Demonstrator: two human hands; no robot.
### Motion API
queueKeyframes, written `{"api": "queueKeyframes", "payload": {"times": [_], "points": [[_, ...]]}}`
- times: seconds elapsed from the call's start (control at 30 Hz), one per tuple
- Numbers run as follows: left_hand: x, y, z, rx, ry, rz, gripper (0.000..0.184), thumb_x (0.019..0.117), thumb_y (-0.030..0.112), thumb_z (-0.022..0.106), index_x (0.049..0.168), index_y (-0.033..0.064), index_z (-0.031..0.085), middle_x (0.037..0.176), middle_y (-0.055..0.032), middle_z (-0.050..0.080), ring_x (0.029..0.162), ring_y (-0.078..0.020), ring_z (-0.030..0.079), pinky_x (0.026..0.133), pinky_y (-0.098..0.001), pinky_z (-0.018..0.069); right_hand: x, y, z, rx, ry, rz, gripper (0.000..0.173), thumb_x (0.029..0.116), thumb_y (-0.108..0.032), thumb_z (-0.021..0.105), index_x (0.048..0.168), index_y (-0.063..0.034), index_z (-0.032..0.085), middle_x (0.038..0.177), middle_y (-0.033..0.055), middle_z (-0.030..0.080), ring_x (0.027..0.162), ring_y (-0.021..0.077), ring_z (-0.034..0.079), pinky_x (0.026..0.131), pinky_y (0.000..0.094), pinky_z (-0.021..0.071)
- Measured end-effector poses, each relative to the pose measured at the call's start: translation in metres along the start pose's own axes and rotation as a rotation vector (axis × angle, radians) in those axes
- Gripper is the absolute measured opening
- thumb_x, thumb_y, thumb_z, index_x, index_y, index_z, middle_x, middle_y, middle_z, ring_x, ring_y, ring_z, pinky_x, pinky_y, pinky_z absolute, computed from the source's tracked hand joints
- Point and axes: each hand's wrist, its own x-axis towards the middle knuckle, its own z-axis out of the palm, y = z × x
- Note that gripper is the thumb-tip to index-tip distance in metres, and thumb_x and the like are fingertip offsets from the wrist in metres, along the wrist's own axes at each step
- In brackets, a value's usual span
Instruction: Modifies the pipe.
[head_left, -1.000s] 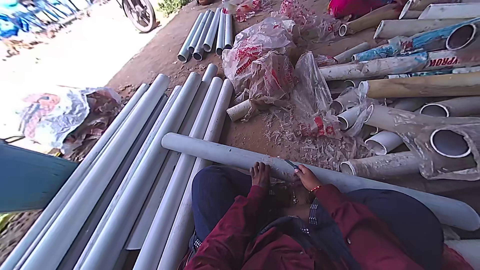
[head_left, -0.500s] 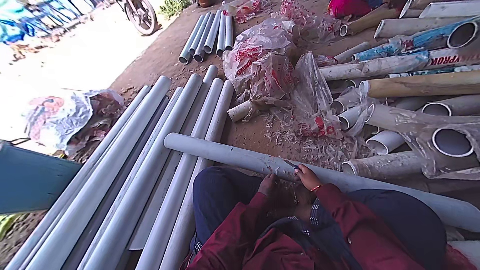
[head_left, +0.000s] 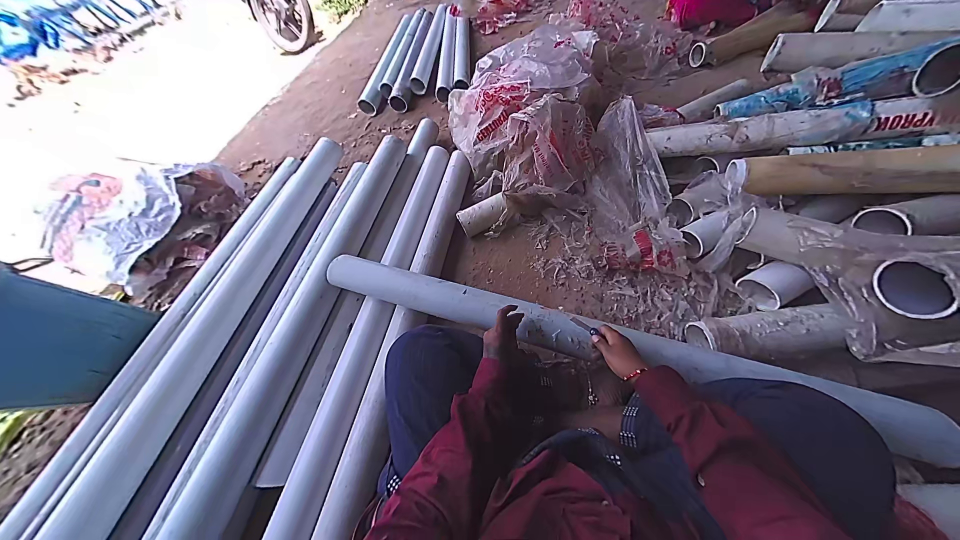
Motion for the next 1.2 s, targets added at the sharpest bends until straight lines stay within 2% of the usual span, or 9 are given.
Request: {"api": "queueKeyframes", "payload": {"times": [0.3, 0.37, 0.47, 0.53, 0.6, 0.67, 0.8, 1.03, 1.2], "points": [[0.007, 0.008, 0.004, 0.41, -0.383, -0.158, 0.031, 0.1066, 0.011, 0.05, 0.125, -0.0088, 0.065, 0.132, -0.03, 0.062, 0.127, -0.0429, 0.06, 0.111, -0.0525, 0.0427, 0.001, -0.001, -0.001, -0.055, -0.011, -0.005, 0.034, 0.1122, -0.011, 0.038, 0.133, 0.0113, 0.051, 0.126, 0.0301, 0.06, 0.112, 0.0365, 0.065, 0.102, 0.0469, 0.0493], [0.007, 0.006, 0.005, 0.312, -0.393, -0.111, 0.031, 0.1051, 0.011, 0.053, 0.124, -0.0103, 0.065, 0.127, -0.0298, 0.065, 0.121, -0.0412, 0.063, 0.109, -0.051, 0.0454, 0.001, -0.001, -0.001, -0.065, -0.013, -0.007, 0.034, 0.1121, -0.011, 0.038, 0.133, 0.0113, 0.052, 0.127, 0.03, 0.06, 0.112, 0.0365, 0.065, 0.102, 0.0468, 0.049], [0.004, -0.01, 0.015, -0.25, -0.294, 0.049, 0.023, 0.0959, 0.001, 0.06, 0.113, -0.0149, 0.06, 0.118, -0.0242, 0.069, 0.111, -0.0225, 0.068, 0.1, -0.0351, 0.0526, 0.001, -0.002, -0.001, -0.062, -0.008, -0.014, 0.033, 0.112, -0.012, 0.039, 0.132, 0.0117, 0.052, 0.126, 0.0303, 0.06, 0.112, 0.0369, 0.064, 0.101, 0.0472, 0.0487], [0.011, -0.013, 0.017, -0.442, -0.299, 0.238, 0.049, 0.0837, -0.005, 0.057, 0.131, -0.0176, 0.049, 0.149, -0.0304, 0.048, 0.145, -0.0286, 0.043, 0.121, -0.0403, 0.0311, 0.001, -0.001, -0.001, -0.064, -0.004, -0.01, 0.033, 0.112, -0.012, 0.039, 0.131, 0.0116, 0.052, 0.126, 0.0298, 0.06, 0.113, 0.0364, 0.064, 0.102, 0.0468, 0.0486], [0.017, -0.008, 0.009, -0.187, -0.265, 0.273, 0.068, 0.0811, -0.001, 0.065, 0.146, -0.0098, 0.047, 0.161, -0.0268, 0.036, 0.156, -0.0424, 0.017, 0.124, -0.0647, 0.0047, 0.001, 0.0, -0.001, -0.078, -0.012, -0.001, 0.034, 0.1122, -0.013, 0.039, 0.132, 0.0111, 0.052, 0.126, 0.0294, 0.06, 0.114, 0.0362, 0.064, 0.103, 0.0466, 0.0485], [0.022, -0.013, 0.006, 0.125, -0.228, 0.235, 0.06, 0.0848, 0.008, 0.075, 0.141, -0.0018, 0.058, 0.158, -0.0232, 0.042, 0.153, -0.0507, 0.02, 0.117, -0.0774, 0.0014, 0.001, -0.001, -0.002, -0.086, -0.009, -0.005, 0.034, 0.1121, -0.013, 0.04, 0.132, 0.0113, 0.052, 0.126, 0.03, 0.06, 0.113, 0.0368, 0.064, 0.103, 0.0472, 0.0484], [0.022, -0.01, 0.012, 0.47, -0.325, 0.139, 0.062, 0.0935, 0.032, 0.07, 0.146, 0.0032, 0.055, 0.16, -0.0183, 0.043, 0.154, -0.0477, 0.02, 0.118, -0.0752, -0.0001, 0.002, -0.001, -0.002, -0.096, -0.011, -0.001, 0.034, 0.1121, -0.012, 0.039, 0.133, 0.0108, 0.052, 0.128, 0.0299, 0.059, 0.113, 0.0367, 0.064, 0.102, 0.047, 0.0486], [0.021, -0.014, 0.011, 0.36, -0.309, 0.256, 0.036, 0.1, 0.01, 0.06, 0.134, -0.0008, 0.066, 0.146, -0.0191, 0.059, 0.146, -0.0447, 0.041, 0.12, -0.0724, 0.0098, 0.0, -0.002, -0.001, -0.11, -0.006, -0.006, 0.033, 0.1119, -0.011, 0.039, 0.132, 0.0115, 0.052, 0.126, 0.0303, 0.059, 0.112, 0.0363, 0.064, 0.101, 0.0465, 0.0489], [0.021, -0.008, 0.004, 0.45, -0.43, 0.223, 0.056, 0.0965, 0.024, 0.067, 0.145, 0.0006, 0.056, 0.156, -0.0163, 0.049, 0.153, -0.0412, 0.029, 0.121, -0.0696, 0.0033, 0.001, -0.001, -0.002, -0.115, -0.008, -0.012, 0.033, 0.112, -0.012, 0.039, 0.131, 0.0117, 0.052, 0.126, 0.03, 0.06, 0.111, 0.0365, 0.065, 0.101, 0.0471, 0.0487]]}}
